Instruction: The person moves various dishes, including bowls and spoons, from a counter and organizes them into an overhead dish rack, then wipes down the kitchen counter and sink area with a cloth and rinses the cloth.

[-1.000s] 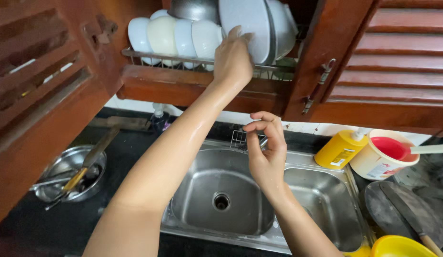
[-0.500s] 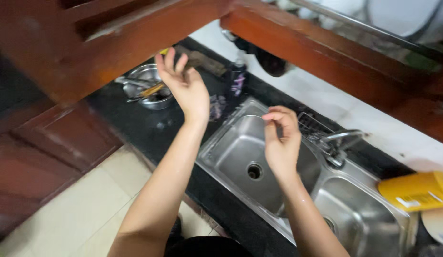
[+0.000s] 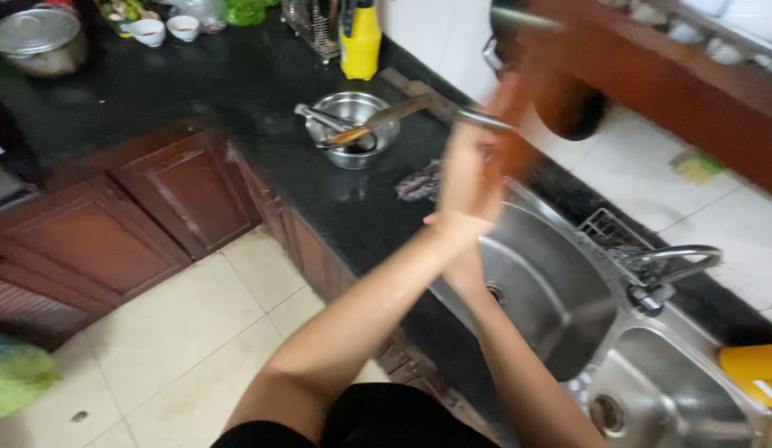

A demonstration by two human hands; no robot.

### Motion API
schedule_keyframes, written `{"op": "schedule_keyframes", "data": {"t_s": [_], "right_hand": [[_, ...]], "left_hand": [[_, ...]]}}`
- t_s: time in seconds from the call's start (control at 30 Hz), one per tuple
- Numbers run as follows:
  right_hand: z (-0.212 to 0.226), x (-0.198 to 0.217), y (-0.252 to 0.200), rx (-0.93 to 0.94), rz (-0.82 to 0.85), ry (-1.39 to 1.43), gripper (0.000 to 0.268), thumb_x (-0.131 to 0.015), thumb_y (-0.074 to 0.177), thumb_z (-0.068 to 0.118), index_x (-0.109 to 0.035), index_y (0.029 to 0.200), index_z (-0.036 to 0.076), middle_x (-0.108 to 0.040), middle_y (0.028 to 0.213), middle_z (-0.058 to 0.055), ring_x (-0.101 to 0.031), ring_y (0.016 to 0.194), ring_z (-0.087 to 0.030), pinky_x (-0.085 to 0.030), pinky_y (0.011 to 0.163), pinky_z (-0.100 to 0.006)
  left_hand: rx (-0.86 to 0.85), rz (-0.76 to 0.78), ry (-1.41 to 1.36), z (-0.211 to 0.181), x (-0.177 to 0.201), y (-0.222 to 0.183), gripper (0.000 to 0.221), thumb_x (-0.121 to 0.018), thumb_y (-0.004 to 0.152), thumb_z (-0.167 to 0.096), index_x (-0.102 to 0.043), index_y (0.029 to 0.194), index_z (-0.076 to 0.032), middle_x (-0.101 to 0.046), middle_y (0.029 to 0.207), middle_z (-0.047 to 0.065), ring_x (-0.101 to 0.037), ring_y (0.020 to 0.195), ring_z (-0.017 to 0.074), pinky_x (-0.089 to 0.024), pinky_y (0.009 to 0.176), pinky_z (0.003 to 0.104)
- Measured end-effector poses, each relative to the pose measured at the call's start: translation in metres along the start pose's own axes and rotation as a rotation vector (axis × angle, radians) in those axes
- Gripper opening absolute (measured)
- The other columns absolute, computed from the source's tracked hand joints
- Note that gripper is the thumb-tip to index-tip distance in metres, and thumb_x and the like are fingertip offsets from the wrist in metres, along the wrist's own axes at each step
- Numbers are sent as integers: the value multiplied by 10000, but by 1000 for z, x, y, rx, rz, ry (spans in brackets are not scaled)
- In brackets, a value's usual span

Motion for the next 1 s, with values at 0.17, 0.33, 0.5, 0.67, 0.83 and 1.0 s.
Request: {"op": "schedule_keyframes", "data": {"t_s": [0.17,0.33,0.5,0.67,0.83,1.0], "right_hand": [[-38,-84,-2,-211,27,-301,183,-681,927,89,-747,1098,84,-622,771,-77,-514,632,-145,-452,590,-313],[-41,-156,3,-90,138,160,164,-672,920,10,-669,1084,6,-673,994,-57,-619,896,-99,-525,775,-253],[-101,-180,21,-460,-1,163,242,-561,942,15,-689,1147,14,-715,977,-84,-672,823,-154,-545,717,-277],[-152,-171,74,-552,-200,388,240,-570,983,80,-633,1204,10,-686,1018,-72,-701,794,-212,-601,718,-329],[-219,-164,171,-588,-360,510,262,-585,966,56,-559,1223,15,-696,1063,-126,-747,873,-229,-646,796,-340],[-313,-193,256,-809,-263,36,467,-666,958,146,-412,1281,-76,-635,1111,-197,-660,941,-252,-555,845,-369]], "left_hand": [[-356,-71,-441,-24,78,-49,767,-473,767,147,-504,1482,-130,-496,1594,130,-459,1497,318,-341,1301,415],[20,-197,-462,118,140,-85,649,-466,728,172,-651,1302,-67,-705,1285,159,-696,1181,301,-542,1070,370],[235,-177,-524,243,179,-122,389,-472,904,165,-663,1179,-33,-767,1109,105,-729,947,168,-583,881,279],[354,-107,-576,313,173,-119,320,-503,926,144,-676,1133,-29,-779,1037,82,-707,836,132,-570,774,254],[342,78,-624,371,176,-91,303,-508,971,114,-685,1167,-36,-750,1045,65,-687,880,130,-564,815,262],[352,132,-459,462,227,-36,280,-532,960,100,-686,1162,-18,-755,1051,82,-702,973,133,-559,860,264]]}}
Point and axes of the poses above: each hand's wrist, its own y-axis towards the middle knuckle, its own x-axis out of the back of the hand, z = x × y, the point moved 10 cm from there along y, towards the middle knuckle
